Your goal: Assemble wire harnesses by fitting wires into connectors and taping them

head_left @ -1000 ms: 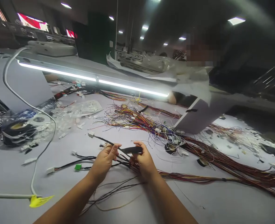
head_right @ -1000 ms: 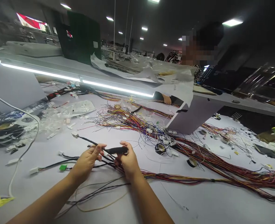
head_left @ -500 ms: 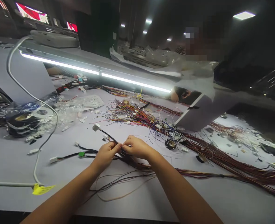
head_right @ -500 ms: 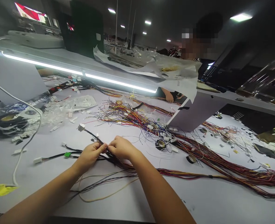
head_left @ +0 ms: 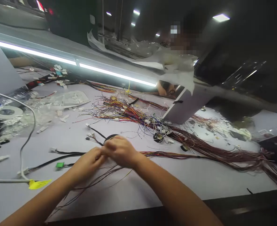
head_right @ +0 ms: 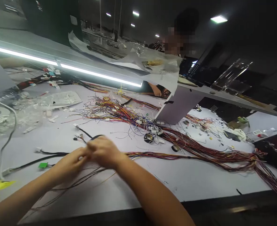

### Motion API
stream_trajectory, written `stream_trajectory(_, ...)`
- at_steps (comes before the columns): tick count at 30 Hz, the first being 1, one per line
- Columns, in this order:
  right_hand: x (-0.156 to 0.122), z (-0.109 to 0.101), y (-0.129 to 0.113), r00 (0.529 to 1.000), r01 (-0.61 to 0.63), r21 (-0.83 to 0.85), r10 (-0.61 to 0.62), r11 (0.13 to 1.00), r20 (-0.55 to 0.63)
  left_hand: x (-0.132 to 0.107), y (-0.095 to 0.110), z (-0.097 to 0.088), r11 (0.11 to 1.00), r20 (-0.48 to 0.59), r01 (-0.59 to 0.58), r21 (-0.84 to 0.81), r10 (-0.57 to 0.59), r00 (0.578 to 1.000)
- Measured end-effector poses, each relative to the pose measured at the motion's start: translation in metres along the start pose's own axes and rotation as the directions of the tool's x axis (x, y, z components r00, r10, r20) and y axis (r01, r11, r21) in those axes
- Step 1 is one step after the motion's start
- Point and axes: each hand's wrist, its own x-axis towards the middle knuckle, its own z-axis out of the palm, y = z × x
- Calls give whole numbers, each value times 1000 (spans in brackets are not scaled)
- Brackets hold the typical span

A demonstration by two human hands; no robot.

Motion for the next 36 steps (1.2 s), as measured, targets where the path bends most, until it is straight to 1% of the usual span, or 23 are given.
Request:
stream_trajectory(1, -9, 2, 22, 996, -88, -42, 88, 995, -1, -16, -5, -5, 992, 50, -60, 107, 55, 997)
stream_trajectory(2, -19, 5, 41, 988, -155, -69, 157, 985, 13, -32, -12, -9, 947, 123, -154, 283, 123, 985)
stream_trajectory(4, -37, 11, 64, 963, -266, -71, 268, 961, 34, -60, -30, -18, 761, 205, -292, 580, 211, 956)
stream_trajectory(5, -45, 13, 66, 951, -303, -50, 305, 952, 38, -72, -40, -22, 661, 215, -331, 673, 253, 943)
stream_trajectory(6, -51, 14, 64, 942, -335, -20, 335, 942, 31, -81, -49, -26, 591, 210, -350, 727, 294, 932)
stream_trajectory(8, -57, 12, 46, 932, -361, 62, 362, 931, -9, -92, -63, -35, 520, 207, -386, 762, 368, 906)
stream_trajectory(10, -58, 10, 18, 945, -321, 162, 326, 933, -5, -97, -71, -45, 514, 229, -426, 745, 404, 886)
stream_trajectory(12, -58, 14, -10, 969, -244, 239, 227, 940, 98, -99, -73, -54, 535, 273, -466, 705, 402, 874)
stream_trajectory(13, -59, 19, -21, 971, -222, 239, 192, 945, 141, -99, -73, -58, 548, 303, -488, 679, 396, 867)
stream_trajectory(14, -60, 27, -30, 972, -211, 212, 181, 954, 152, -99, -71, -63, 563, 334, -513, 648, 396, 855)
stream_trajectory(16, -64, 47, -40, 970, -220, 123, 204, 968, 130, -98, -66, -70, 593, 351, -555, 584, 432, 831)
stream_trajectory(18, -67, 66, -41, 966, -241, 40, 235, 970, 104, -95, -57, -77, 616, 306, -579, 534, 497, 812)
stream_trajectory(20, -66, 79, -39, 961, -256, -8, 255, 967, 103, -90, -48, -84, 642, 261, -584, 497, 531, 806)
stream_trajectory(22, -58, 87, -38, 955, -273, -30, 275, 961, 112, -83, -42, -92, 702, 240, -548, 455, 496, 835)
stream_trajectory(24, -39, 90, -40, 952, -281, -28, 282, 959, 119, -76, -41, -104, 800, 169, -455, 392, 424, 890)
stream_trajectory(26, -10, 93, -46, 954, -276, -6, 275, 961, 117, -68, -46, -119, 892, 25, -331, 309, 340, 940)
stream_trajectory(27, 7, 94, -51, 957, -269, 10, 266, 963, 113, -64, -51, -128, 924, -67, -266, 275, 294, 953)
stream_trajectory(28, 24, 96, -55, 959, -265, 28, 261, 964, 108, -60, -57, -138, 945, -164, -197, 261, 244, 956)
stream_trajectory(29, 41, 99, -60, 961, -263, 44, 257, 964, 106, -56, -64, -148, 955, -267, -117, 273, 192, 944)
stream_trajectory(30, 56, 102, -65, 962, -259, 62, 251, 964, 107, -53, -73, -159, 953, -362, -28, 302, 142, 921)
stream_trajectory(32, 79, 110, -72, 964, -254, 106, 243, 962, 107, -49, -92, -183, 920, -509, 145, 364, 67, 858)
stream_trajectory(34, 91, 118, -76, 971, -234, 159, 221, 959, 95, -49, -113, -207, 879, -594, 272, 393, 17, 804)
stream_trajectory(36, 94, 126, -74, 977, -214, 223, 206, 951, 59, -50, -132, -226, 849, -645, 351, 396, -16, 764)
